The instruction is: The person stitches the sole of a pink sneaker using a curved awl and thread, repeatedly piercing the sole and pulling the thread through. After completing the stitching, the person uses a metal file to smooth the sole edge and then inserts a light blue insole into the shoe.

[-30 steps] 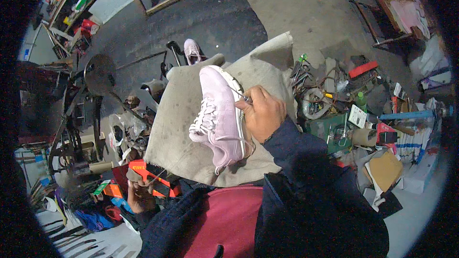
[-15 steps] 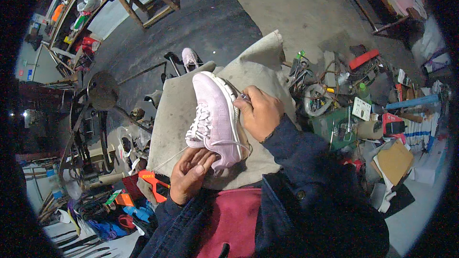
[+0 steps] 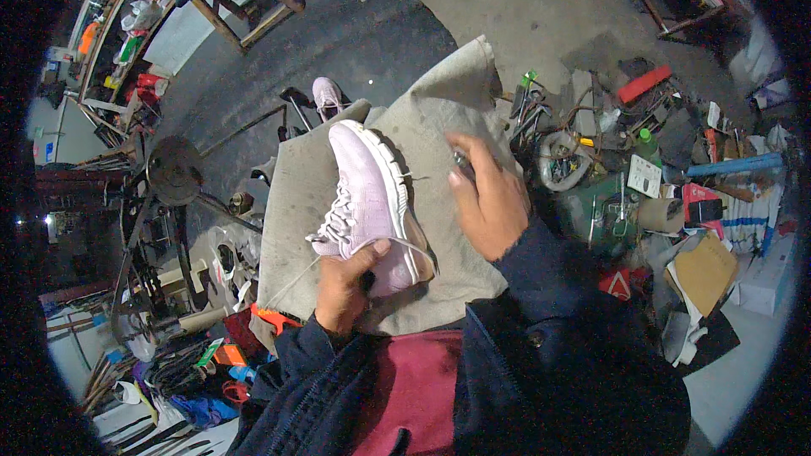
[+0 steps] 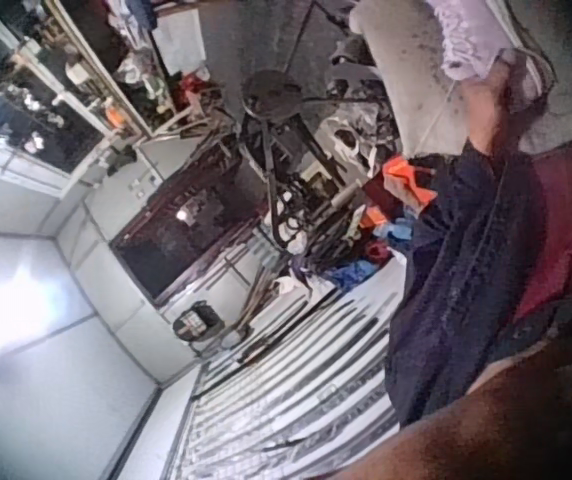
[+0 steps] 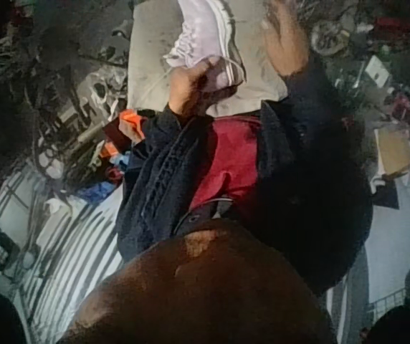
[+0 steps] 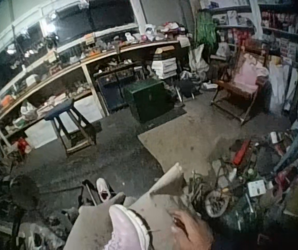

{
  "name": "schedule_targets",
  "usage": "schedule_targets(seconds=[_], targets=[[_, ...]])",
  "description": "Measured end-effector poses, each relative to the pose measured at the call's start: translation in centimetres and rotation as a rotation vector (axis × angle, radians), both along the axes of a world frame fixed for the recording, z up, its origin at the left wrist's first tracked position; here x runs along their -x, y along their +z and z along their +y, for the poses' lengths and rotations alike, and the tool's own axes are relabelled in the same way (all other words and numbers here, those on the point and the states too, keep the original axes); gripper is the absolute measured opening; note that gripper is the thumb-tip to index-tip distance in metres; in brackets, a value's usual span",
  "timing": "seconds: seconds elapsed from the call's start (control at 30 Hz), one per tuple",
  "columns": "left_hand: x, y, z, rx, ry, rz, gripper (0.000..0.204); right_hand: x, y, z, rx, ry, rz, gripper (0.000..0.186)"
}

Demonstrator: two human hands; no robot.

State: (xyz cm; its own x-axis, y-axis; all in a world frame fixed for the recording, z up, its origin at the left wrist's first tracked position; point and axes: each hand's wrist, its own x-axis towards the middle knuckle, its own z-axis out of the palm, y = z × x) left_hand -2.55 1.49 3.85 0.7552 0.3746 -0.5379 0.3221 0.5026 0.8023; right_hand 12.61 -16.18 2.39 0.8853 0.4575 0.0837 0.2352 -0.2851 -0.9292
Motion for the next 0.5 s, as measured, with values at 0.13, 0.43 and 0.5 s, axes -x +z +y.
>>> schedule_targets(seconds=[0.13,0.43,0.5], targets=[[0.0,0.0,0.5,0.113,0.019,-0.080,0.053,2.2,0.5,-1.4,-0.024,0.264,-0.118,0.041],[-0.5,0.3,0.5,0.067,0.004,-0.063,0.056,2.8,0.1,-0.7,-0.077,0.297,-0.010,0.042],[-0.4,0.3,0.5,0.073,-0.001,-0.040,0.057,2.6,0.1,-0.7,-0.071,0.300,-0.003,0.042]])
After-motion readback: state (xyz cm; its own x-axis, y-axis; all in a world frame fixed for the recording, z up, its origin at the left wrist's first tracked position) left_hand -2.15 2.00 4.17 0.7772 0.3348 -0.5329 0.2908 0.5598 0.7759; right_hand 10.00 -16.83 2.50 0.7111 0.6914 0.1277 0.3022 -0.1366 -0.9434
